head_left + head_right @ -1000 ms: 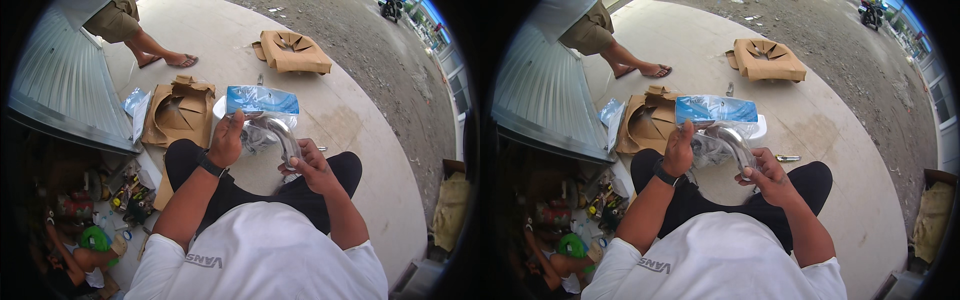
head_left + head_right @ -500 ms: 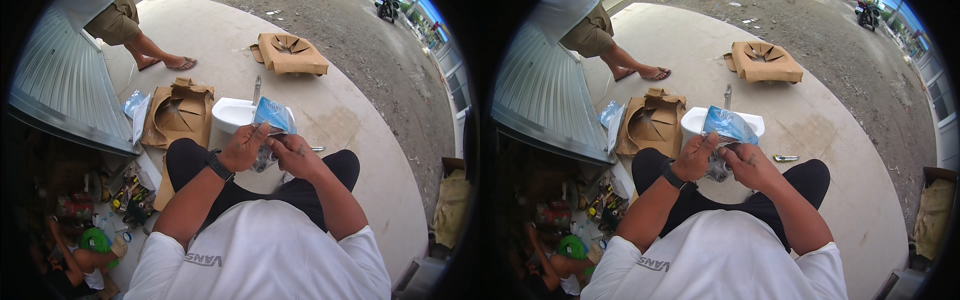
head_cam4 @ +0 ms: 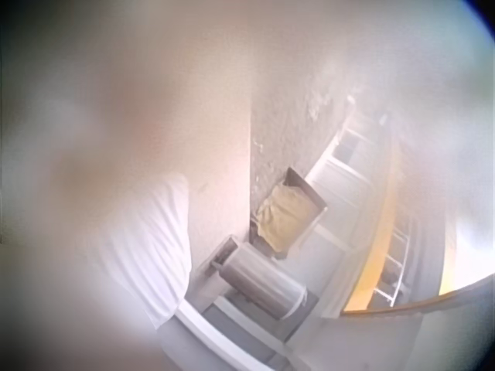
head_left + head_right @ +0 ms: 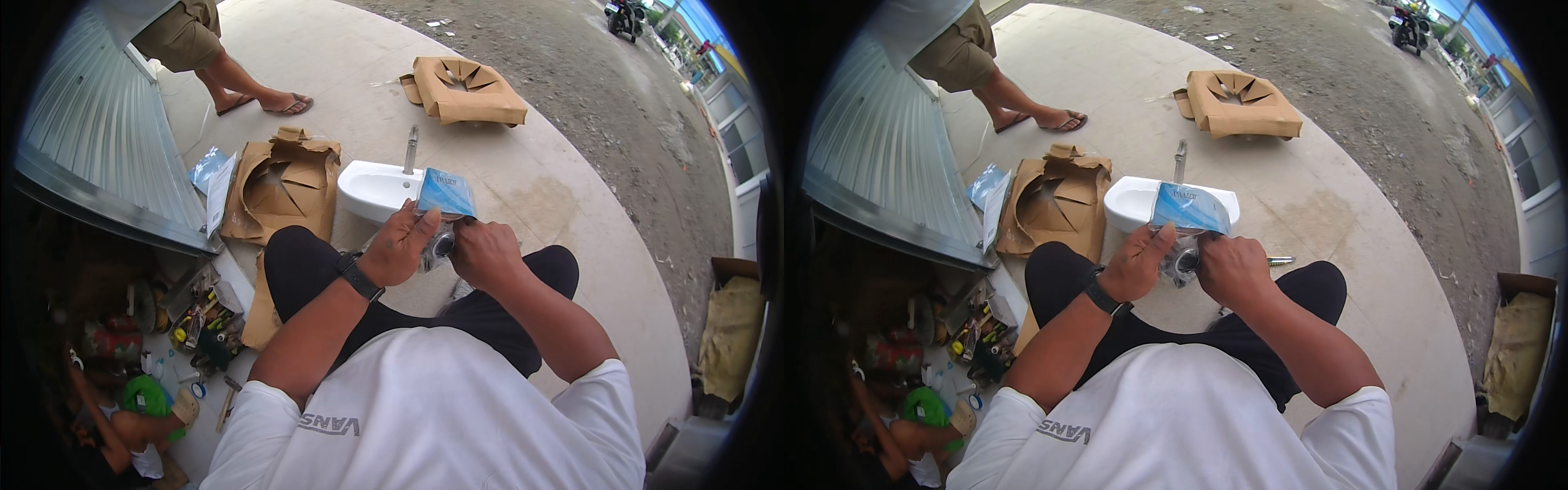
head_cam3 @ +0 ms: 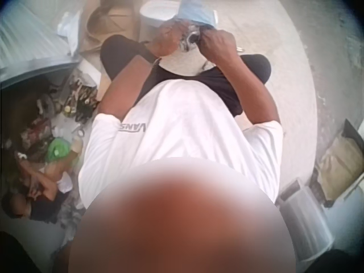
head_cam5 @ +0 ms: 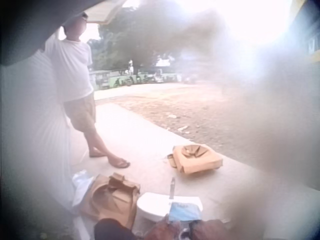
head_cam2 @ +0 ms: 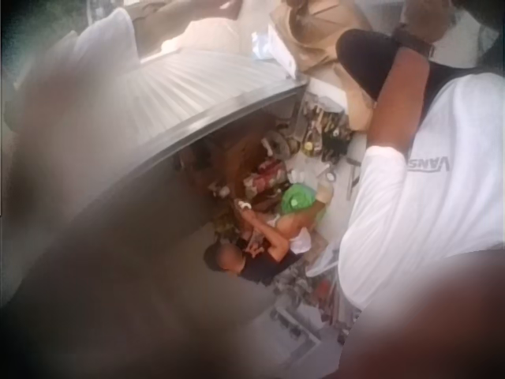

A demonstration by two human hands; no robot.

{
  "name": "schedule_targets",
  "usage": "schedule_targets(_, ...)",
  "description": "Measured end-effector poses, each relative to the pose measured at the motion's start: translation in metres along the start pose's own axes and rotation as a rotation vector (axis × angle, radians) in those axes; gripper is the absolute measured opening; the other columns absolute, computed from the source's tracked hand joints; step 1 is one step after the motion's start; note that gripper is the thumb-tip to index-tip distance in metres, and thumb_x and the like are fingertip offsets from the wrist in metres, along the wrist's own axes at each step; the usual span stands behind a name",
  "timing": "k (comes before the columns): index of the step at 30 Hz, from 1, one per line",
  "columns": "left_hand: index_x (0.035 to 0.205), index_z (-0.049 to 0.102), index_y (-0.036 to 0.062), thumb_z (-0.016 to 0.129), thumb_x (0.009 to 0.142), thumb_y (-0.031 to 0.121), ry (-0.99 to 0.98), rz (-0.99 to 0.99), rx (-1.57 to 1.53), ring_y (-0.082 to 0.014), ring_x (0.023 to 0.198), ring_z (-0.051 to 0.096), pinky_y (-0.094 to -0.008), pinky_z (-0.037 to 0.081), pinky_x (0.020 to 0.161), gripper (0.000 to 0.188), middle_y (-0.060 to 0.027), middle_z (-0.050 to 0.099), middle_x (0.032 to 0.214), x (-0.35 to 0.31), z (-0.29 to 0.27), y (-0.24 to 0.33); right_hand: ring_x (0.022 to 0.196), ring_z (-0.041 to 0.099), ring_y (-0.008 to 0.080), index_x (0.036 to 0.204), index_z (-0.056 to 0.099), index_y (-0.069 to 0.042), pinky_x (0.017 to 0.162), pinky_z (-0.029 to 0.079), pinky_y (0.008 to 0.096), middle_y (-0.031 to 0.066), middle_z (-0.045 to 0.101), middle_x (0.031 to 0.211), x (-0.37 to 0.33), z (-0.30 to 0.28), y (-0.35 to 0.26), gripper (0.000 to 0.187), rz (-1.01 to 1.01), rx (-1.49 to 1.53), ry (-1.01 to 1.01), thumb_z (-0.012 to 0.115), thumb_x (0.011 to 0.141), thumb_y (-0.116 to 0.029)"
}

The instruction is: The person assembles a bathroom sink by attaching a faucet to the basin, unpacking a drain assembly, and handling a cardboard box and instruction sheet. The person sits on the floor and works with the sink, faucet, and drain parts.

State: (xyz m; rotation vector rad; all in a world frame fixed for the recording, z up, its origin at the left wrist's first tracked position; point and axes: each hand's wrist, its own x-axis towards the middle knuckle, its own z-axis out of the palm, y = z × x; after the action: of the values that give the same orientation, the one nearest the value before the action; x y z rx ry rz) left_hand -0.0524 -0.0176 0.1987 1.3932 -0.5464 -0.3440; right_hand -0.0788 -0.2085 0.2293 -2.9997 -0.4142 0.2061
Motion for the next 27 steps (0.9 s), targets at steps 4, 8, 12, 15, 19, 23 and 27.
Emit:
schedule_targets(4, 0.134, 0.063, 0.0011, 0.043, 0.114, 0.037, 0.063, -0.007, 0.018, -0.0101, 0.112, 0.056, -0.0302, 0.043, 0.105, 0.046, -0.0027, 0.069, 0.12, -0.007, 0.009, -0.006, 0.077, 0.074, 0.0368, 0.091, 0.07, -0.005, 0.067, 0.058, 0.0472, 0.0172, 0.073, 0.087, 0.006, 0.002, 0.006, 0.014, 0.036, 0.024, -0.074, 0.068, 0.083, -0.016)
schedule_targets(8, 0.131, 0.066, 0.009, 0.041, 0.113, 0.042, 0.015, -0.003, 0.166, -0.0174, 0.124, 0.054, -0.0474, 0.014, 0.119, 0.045, -0.0041, 0.068, 0.123, -0.012, 0.021, -0.021, 0.08, 0.074, 0.0375, 0.085, 0.071, -0.003, 0.07, 0.059, 0.0483, 0.0185, 0.074, 0.089, 0.003, 0.015, 0.011, 0.014, 0.068, 0.077, -0.216, 0.07, 0.079, -0.016)
schedule_targets(12, 0.129, 0.068, 0.0132, 0.04, 0.113, 0.044, -0.021, -0.138, 0.079, -0.0209, 0.125, 0.056, -0.055, 0.002, 0.124, 0.045, -0.0036, 0.069, 0.121, -0.02, 0.028, -0.037, 0.088, 0.073, 0.0387, 0.095, 0.07, -0.002, 0.075, 0.059, 0.0481, 0.0199, 0.073, 0.093, -0.004, 0.031, 0.016, 0.02, 0.069, 0.193, -0.241, 0.07, 0.079, -0.015)
schedule_targets(15, 0.128, 0.069, 0.0091, 0.041, 0.113, 0.044, -0.034, -0.186, -0.041, -0.0186, 0.113, 0.061, -0.048, 0.024, 0.121, 0.047, -0.0051, 0.071, 0.113, -0.024, 0.032, -0.045, 0.091, 0.071, 0.0411, 0.11, 0.067, -0.001, 0.077, 0.058, 0.0487, 0.0206, 0.071, 0.102, -0.014, 0.034, 0.015, 0.033, 0.077, 0.232, -0.25, 0.069, 0.079, -0.012)
schedule_targets(19, 0.122, 0.07, -0.0009, 0.042, 0.114, 0.042, 0.072, -0.301, 0.012, -0.0075, 0.097, 0.059, -0.0248, 0.05, 0.088, 0.052, -0.0029, 0.071, 0.106, -0.022, 0.021, -0.05, 0.087, 0.072, 0.0351, 0.127, 0.061, -0.002, 0.072, 0.059, 0.0452, 0.0168, 0.068, 0.112, -0.03, 0.022, 0.004, 0.055, 0.037, 0.132, -0.014, 0.075, 0.075, -0.012)
schedule_targets(23, 0.127, 0.068, -0.0037, 0.041, 0.114, 0.043, 0.242, -0.134, -0.147, -0.008, 0.101, 0.063, -0.0251, 0.052, 0.088, 0.056, -0.0057, 0.073, 0.11, -0.015, 0.025, -0.049, 0.084, 0.073, 0.0301, 0.134, 0.058, -0.004, 0.069, 0.059, 0.0426, 0.0141, 0.066, 0.113, -0.042, -0.011, -0.006, 0.068, -0.019, 0.084, 0.162, 0.082, 0.071, -0.016)
schedule_targets(27, 0.129, 0.066, -0.0046, 0.042, 0.113, 0.043, 0.138, -0.224, -0.141, -0.0102, 0.104, 0.064, -0.0272, 0.052, 0.091, 0.056, -0.009, 0.072, 0.113, -0.016, 0.023, -0.037, 0.082, 0.072, 0.0288, 0.129, 0.06, -0.006, 0.07, 0.058, 0.0405, 0.0124, 0.066, 0.109, -0.047, -0.046, 0.003, 0.065, -0.196, 0.022, 0.191, 0.084, 0.07, -0.018)
